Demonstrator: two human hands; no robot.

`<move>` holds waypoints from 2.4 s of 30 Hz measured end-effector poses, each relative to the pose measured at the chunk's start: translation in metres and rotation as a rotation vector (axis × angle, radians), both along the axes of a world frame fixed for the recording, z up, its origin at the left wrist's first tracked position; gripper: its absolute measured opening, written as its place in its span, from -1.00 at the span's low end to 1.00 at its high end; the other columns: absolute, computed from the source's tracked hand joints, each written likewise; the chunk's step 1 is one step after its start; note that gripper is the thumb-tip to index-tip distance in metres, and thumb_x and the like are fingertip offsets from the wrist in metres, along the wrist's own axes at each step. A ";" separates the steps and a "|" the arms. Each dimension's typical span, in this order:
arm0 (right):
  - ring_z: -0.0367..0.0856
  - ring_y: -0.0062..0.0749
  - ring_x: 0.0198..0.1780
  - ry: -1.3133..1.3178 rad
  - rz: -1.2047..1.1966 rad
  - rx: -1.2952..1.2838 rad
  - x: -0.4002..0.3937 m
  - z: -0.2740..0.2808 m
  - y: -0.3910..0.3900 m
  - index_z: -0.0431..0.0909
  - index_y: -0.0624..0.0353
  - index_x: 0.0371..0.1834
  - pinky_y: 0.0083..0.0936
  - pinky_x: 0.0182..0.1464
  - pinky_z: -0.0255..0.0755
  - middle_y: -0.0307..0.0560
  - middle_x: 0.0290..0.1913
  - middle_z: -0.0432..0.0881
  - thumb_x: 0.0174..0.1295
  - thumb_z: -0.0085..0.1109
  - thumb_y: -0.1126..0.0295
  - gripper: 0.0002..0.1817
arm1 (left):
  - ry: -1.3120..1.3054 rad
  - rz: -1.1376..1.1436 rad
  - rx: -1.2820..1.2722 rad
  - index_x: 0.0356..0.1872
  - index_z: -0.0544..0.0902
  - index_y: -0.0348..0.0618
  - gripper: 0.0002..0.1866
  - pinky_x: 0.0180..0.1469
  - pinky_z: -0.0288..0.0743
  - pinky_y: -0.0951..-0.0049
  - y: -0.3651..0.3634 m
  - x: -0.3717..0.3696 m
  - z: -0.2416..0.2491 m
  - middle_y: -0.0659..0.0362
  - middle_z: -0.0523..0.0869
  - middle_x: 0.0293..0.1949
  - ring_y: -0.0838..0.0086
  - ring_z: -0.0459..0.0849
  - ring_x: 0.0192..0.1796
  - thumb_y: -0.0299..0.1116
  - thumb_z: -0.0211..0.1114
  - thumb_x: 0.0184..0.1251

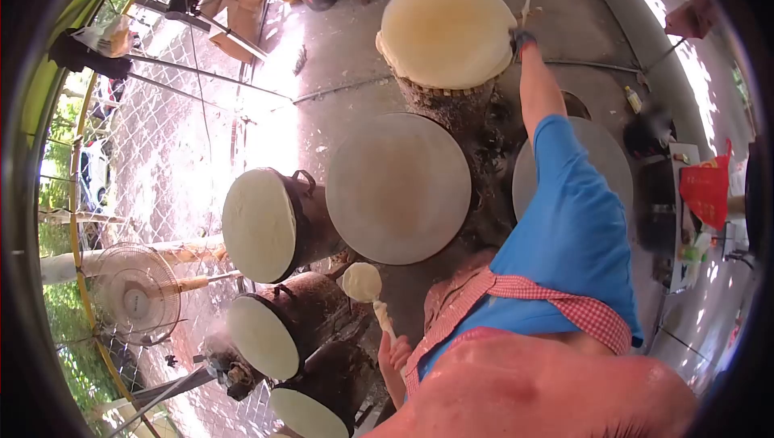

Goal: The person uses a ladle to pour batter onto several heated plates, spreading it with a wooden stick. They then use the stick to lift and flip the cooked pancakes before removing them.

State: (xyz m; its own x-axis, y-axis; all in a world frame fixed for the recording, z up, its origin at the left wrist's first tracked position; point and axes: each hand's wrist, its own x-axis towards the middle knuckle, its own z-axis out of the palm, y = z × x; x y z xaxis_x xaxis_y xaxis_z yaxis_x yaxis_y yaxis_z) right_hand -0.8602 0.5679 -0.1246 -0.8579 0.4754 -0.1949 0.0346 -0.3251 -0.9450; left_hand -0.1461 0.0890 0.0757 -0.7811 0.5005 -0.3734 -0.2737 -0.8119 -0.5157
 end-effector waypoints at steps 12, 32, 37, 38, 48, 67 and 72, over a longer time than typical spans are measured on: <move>0.51 -0.23 -0.13 -0.473 0.138 0.991 0.063 -0.028 -0.012 0.48 0.26 -0.09 -0.32 -0.07 0.32 0.05 -0.09 0.54 -0.09 0.05 -0.20 -0.28 | 0.054 0.119 -0.039 -0.48 0.35 -0.13 -0.61 -0.81 0.11 0.68 0.007 0.001 0.000 0.30 0.17 -0.76 0.62 0.15 -0.81 -0.01 -0.14 0.31; 0.34 -0.72 -0.61 0.393 2.231 0.781 0.599 0.080 -0.492 0.55 0.20 -0.27 -0.65 -0.58 0.25 -0.30 -0.57 0.51 0.07 0.12 0.28 -0.76 | -0.455 1.107 -0.407 -0.65 0.24 -0.10 -0.62 -0.91 -0.04 0.71 0.136 0.295 0.007 0.33 0.14 -0.79 0.69 0.06 -0.84 -0.13 -0.02 0.29; 0.30 -0.67 -0.70 0.805 2.742 0.932 0.788 0.089 -0.534 0.56 0.09 -0.32 -0.60 -0.68 0.19 -0.31 -0.68 0.40 0.04 0.12 0.16 -0.74 | -0.565 1.514 -0.296 -0.67 0.22 -0.10 -0.61 -0.92 -0.03 0.69 0.229 0.362 0.010 0.35 0.15 -0.78 0.69 0.10 -0.84 -0.13 -0.01 0.28; 0.28 -0.66 -0.73 0.746 2.802 0.980 0.826 0.102 -0.528 0.56 0.09 -0.34 -0.59 -0.71 0.17 -0.30 -0.69 0.39 0.04 0.12 0.14 -0.73 | -0.514 1.578 -0.251 -0.69 0.18 -0.10 -0.58 -0.90 -0.01 0.67 0.249 0.377 0.007 0.35 0.13 -0.79 0.68 0.10 -0.84 -0.11 -0.01 0.28; 0.50 -0.15 -0.45 1.978 2.700 0.881 1.151 0.112 -0.443 0.50 0.13 -0.23 -0.29 -0.36 0.34 0.00 -0.52 0.54 0.05 0.04 0.07 -0.63 | -0.842 1.955 -0.751 -0.16 0.27 0.19 -0.80 -0.85 0.04 0.70 0.393 0.565 -0.053 0.29 0.25 -0.66 0.68 0.15 -0.78 -0.33 0.05 0.25; 0.53 -0.04 -0.33 1.941 2.690 1.329 1.272 0.035 -0.283 0.52 0.13 -0.36 -0.24 -0.25 0.38 0.05 -0.40 0.57 0.05 0.00 0.01 -0.62 | -1.424 1.343 -0.371 -0.22 0.17 -0.05 -0.74 -0.88 0.00 0.60 0.417 0.750 -0.274 0.27 0.19 -0.73 0.58 0.13 -0.84 -0.45 0.05 0.12; 0.53 -0.04 -0.35 1.928 2.570 1.437 1.228 0.082 -0.254 0.52 0.12 -0.27 -0.24 -0.27 0.38 0.07 -0.41 0.56 0.07 -0.01 0.02 -0.61 | -0.826 1.637 0.030 -0.47 0.19 -0.04 -0.75 -0.88 -0.06 0.68 0.404 0.753 -0.201 0.33 0.15 -0.77 0.69 0.10 -0.84 -0.30 0.13 0.15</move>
State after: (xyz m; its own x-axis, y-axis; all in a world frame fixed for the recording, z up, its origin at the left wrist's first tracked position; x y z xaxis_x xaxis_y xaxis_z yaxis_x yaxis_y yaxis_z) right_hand 0.3681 0.3136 -0.0421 0.7817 -0.4858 -0.3910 -0.6019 -0.7520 -0.2689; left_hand 0.6069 0.4928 -0.1257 -0.0774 -0.4732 -0.8776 0.9933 0.0395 -0.1089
